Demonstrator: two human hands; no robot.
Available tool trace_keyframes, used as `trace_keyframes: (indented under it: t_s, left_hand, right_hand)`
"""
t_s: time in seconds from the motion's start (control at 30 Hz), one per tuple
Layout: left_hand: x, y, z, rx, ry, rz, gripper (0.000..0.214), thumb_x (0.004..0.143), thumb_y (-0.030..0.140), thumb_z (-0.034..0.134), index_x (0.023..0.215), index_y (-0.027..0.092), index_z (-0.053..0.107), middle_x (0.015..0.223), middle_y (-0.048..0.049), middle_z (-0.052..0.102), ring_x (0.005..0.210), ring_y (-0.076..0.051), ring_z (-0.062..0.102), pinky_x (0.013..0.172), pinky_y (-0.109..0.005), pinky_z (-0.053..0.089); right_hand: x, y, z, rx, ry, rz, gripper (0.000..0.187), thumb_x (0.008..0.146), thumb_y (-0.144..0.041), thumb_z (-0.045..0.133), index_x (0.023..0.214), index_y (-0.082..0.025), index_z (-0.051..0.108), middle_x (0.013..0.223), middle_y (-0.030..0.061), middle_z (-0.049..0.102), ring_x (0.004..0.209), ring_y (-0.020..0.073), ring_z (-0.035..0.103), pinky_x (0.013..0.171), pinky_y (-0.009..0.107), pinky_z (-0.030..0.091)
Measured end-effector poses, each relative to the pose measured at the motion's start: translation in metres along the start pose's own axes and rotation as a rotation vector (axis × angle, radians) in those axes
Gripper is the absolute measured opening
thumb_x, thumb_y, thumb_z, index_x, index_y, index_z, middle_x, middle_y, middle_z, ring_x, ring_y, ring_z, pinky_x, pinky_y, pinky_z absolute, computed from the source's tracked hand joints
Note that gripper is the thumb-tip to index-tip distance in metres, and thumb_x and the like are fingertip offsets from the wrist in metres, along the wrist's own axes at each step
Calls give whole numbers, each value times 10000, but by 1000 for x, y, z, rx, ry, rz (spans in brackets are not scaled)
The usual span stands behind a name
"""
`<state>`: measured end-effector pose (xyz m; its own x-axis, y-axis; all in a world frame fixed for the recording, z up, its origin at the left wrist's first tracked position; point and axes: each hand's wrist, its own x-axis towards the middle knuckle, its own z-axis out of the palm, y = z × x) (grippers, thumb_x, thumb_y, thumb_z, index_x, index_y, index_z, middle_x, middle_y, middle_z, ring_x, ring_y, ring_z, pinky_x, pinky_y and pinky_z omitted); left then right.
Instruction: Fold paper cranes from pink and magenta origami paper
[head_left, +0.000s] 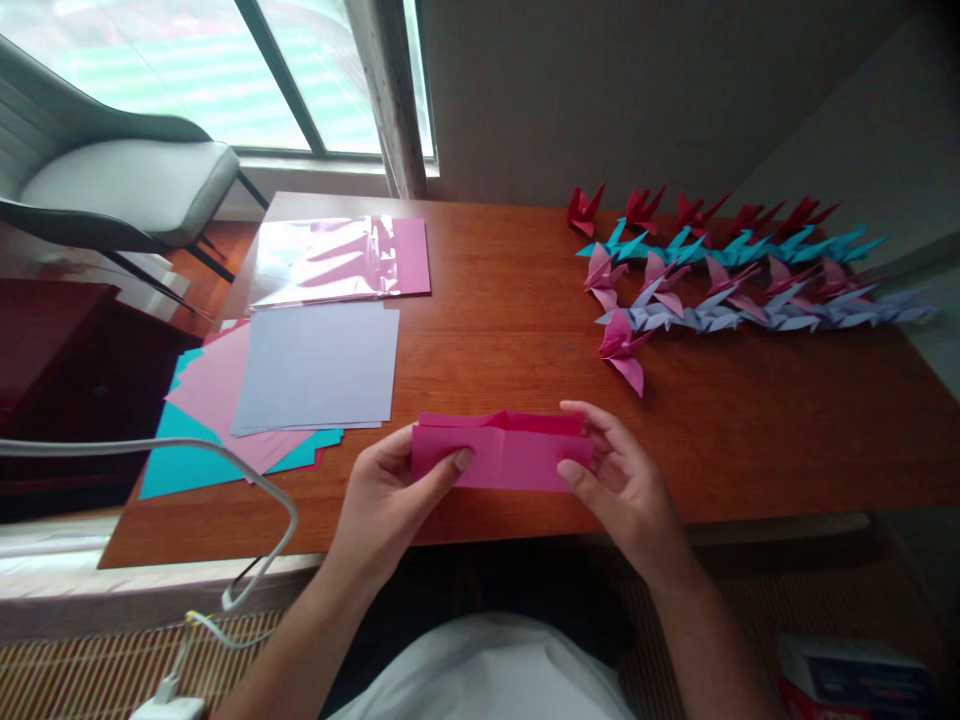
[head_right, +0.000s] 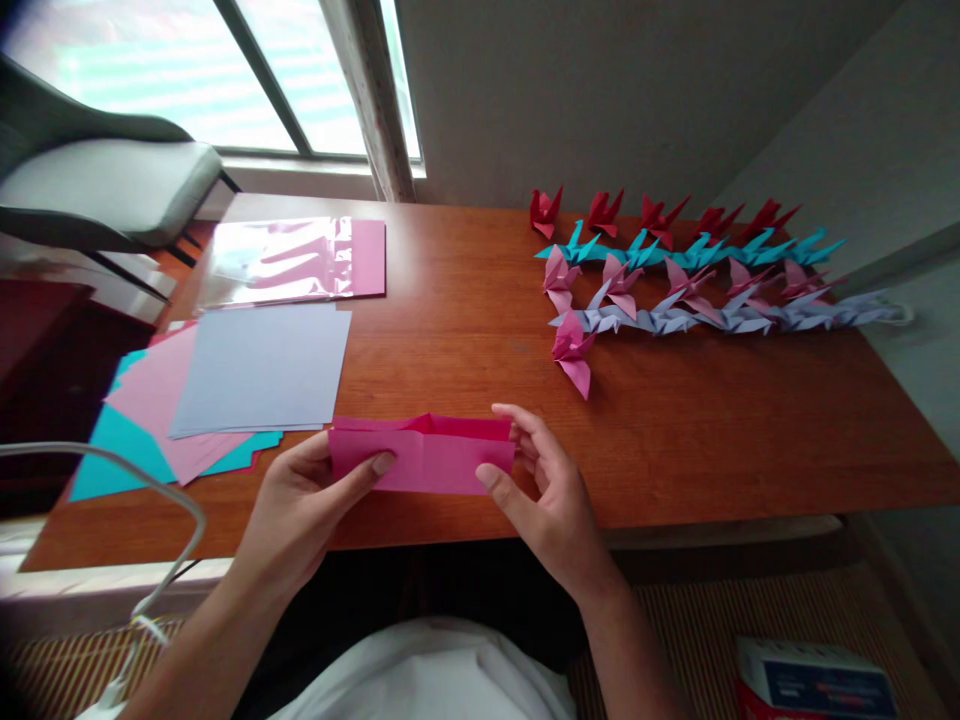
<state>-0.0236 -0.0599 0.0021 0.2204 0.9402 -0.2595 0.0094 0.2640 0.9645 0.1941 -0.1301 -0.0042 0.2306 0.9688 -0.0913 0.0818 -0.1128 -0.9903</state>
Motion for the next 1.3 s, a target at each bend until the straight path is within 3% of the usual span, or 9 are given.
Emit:
trace_keyframes:
  t_s: [0.1, 0.2, 0.4, 0.57, 0.7, 0.83, 1.03, 1.3]
  left_hand:
    - [-2, 0, 3, 30, 6, 2, 195, 768, 326, 837, 888, 179, 794, 841, -33, 784, 756, -172, 691, 689, -241, 557]
    - [-3, 2, 7, 51, -12, -19, 233, 750, 358, 845, 869, 165, 791, 828, -49, 783, 743, -191, 700, 680, -266, 569]
    - [-2, 7, 4, -30, -24, 1, 303, 739, 345, 859, 984, 196, 760, 909, -45, 779, 781, -174, 709, 661, -224, 561]
    - [1, 8, 2, 19, -35, 18, 189, 746, 315, 854, 847, 179, 771, 777, -30, 751, 673, -134, 664, 593, -193, 526]
    - [2, 7, 4, 30, 22, 31, 201, 727, 334, 862, 743, 165, 755, 691, -20, 724, 614, -123, 636, 554, -192, 510]
    - [2, 5, 5, 31, 66, 34, 201, 715, 327, 871, 744, 166, 755, 688, -16, 727, 612, -120, 637, 560, -190, 514]
    - [1, 3, 3, 64, 97, 24, 202, 731, 345, 863, 755, 172, 762, 699, -13, 735, 630, -118, 645, 567, -179, 508]
    - [2, 4, 0, 144, 124, 21, 248, 726, 408, 859, 804, 183, 790, 758, -29, 771, 678, -150, 688, 602, -205, 539]
  right_hand:
    - [4, 4, 4, 58, 121, -8, 223, 872, -377, 727, 1051, -251, 686, 979, 43, 759, 871, 184, 731, 747, 277, 611]
    - [6, 6, 5, 15, 220, -15, 161, 856, -389, 743, 902, -236, 720, 834, 22, 752, 769, 169, 719, 698, 267, 604]
    - [3, 4, 0, -31, 235, -10, 165, 832, -386, 772, 898, -235, 760, 853, 27, 771, 772, 180, 730, 707, 290, 621]
    - [3, 0, -3, -46, 193, -18, 141, 843, -368, 767, 903, -241, 762, 868, 21, 776, 790, 177, 737, 724, 286, 626]
    - [4, -1, -2, -43, 162, -9, 198, 818, -391, 785, 935, -234, 754, 909, 37, 784, 812, 192, 743, 720, 298, 630]
    - [5, 1, -2, -33, 171, -10, 231, 805, -403, 794, 950, -230, 742, 901, 40, 784, 799, 192, 744, 708, 298, 633]
    - [4, 4, -4, -14, 216, -34, 114, 809, -334, 793, 858, -238, 757, 839, 15, 773, 783, 176, 738, 731, 286, 622]
    - [4, 1, -3, -69, 252, -39, 129, 800, -347, 810, 813, -228, 764, 779, 15, 758, 702, 162, 711, 646, 259, 601]
